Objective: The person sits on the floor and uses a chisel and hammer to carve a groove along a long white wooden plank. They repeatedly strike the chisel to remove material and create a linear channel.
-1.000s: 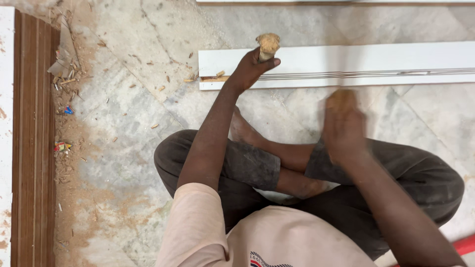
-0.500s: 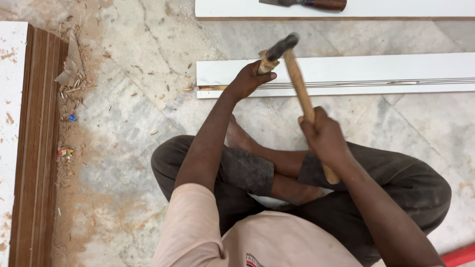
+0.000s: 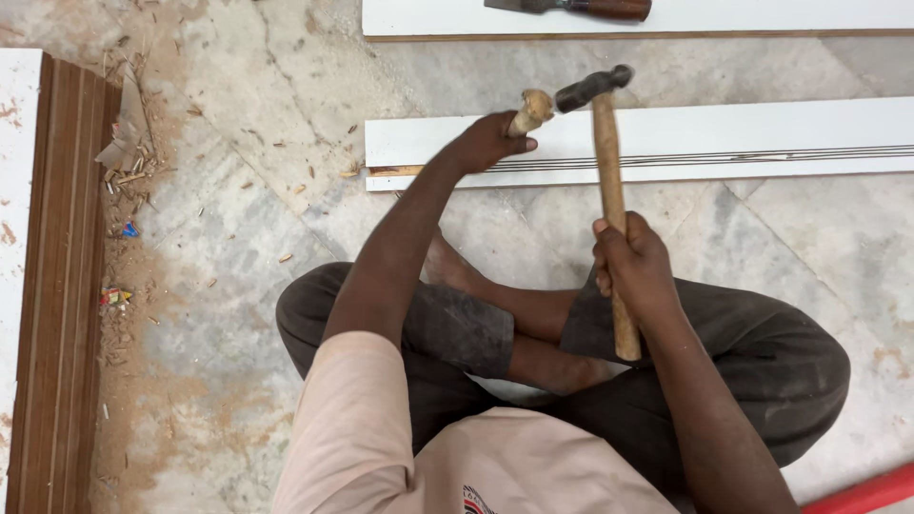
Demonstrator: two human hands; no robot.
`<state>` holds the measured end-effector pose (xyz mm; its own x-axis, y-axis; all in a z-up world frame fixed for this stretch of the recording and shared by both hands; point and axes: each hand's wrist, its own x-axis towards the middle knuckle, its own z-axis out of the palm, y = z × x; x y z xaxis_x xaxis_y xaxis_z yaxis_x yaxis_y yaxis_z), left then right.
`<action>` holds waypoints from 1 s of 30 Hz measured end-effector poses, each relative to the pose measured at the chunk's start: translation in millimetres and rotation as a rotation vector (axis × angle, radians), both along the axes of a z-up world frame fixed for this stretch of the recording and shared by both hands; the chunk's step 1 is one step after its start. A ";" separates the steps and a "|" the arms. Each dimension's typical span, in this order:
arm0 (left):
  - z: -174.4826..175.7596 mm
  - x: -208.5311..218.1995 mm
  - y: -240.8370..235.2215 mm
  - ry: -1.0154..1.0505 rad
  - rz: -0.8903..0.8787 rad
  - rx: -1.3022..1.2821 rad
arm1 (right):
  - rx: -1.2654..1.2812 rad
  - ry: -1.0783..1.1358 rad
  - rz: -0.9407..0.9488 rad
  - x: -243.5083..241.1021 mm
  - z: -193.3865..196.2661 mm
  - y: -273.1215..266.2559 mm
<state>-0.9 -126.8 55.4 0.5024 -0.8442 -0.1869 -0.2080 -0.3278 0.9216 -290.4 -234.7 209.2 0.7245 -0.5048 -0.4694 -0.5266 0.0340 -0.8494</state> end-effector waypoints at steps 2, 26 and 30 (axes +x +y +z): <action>2.2 9.5 -9.1 0.037 0.032 0.120 | 0.006 -0.056 -0.036 -6.0 -4.4 -6.0; 10.8 -11.9 45.3 0.156 0.241 -0.188 | -0.023 0.000 0.024 -5.1 -31.6 12.6; 8.7 -12.6 45.4 0.147 0.252 -0.185 | -0.056 -0.002 0.051 -4.7 -30.7 14.3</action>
